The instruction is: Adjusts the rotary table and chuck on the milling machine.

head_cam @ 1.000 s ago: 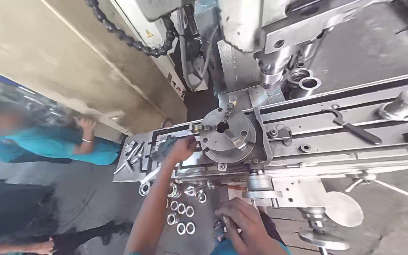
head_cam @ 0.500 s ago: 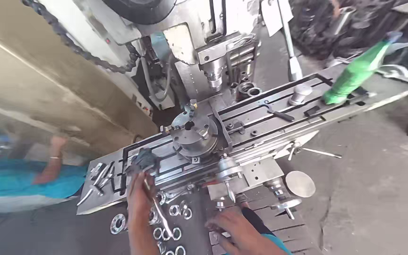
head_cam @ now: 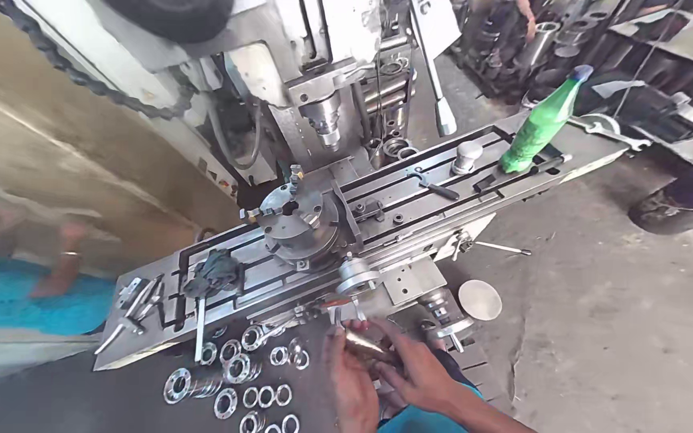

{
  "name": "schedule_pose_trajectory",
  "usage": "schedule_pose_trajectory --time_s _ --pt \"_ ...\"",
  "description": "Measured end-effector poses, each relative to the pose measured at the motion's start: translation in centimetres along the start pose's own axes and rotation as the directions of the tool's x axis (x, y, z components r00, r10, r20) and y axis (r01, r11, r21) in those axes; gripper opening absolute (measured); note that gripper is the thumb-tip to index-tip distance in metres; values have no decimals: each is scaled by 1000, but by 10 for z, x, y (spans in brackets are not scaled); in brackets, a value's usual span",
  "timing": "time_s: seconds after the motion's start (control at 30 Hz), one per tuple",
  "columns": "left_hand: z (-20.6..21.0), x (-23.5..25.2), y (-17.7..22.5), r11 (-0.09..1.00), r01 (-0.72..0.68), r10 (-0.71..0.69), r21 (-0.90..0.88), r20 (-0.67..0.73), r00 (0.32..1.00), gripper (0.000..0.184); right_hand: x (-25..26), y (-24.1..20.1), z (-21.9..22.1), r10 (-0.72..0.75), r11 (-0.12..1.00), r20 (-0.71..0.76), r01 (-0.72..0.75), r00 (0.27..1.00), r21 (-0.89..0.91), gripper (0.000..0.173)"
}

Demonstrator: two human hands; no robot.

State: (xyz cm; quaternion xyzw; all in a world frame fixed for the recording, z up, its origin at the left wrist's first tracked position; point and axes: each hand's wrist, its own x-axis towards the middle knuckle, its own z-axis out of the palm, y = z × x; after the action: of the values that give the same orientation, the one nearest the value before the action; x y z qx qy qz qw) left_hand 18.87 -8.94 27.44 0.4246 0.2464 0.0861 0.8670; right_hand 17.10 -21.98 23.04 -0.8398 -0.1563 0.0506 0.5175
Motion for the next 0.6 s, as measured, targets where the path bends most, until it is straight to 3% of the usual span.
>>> schedule_pose_trajectory --time_s 0.13,0.3,0.43,0.6 --pt "68 13 -55 996 35 -34 88 -9 999 22 16 44 -74 -93 985 -71 82 993 -151 55" --pt "156 23 -134 979 145 -152 146 39 988 11 57 107 -155 -123 960 -172 73 977 -270 40" --pt "183 44 -152 963 182 -189 200 14 982 21 97 127 -198 -144 909 -72 104 987 -403 37" --pt "172 55 -140 977 119 -135 179 82 987 28 169 112 -224 -143 903 132 183 981 -388 37"
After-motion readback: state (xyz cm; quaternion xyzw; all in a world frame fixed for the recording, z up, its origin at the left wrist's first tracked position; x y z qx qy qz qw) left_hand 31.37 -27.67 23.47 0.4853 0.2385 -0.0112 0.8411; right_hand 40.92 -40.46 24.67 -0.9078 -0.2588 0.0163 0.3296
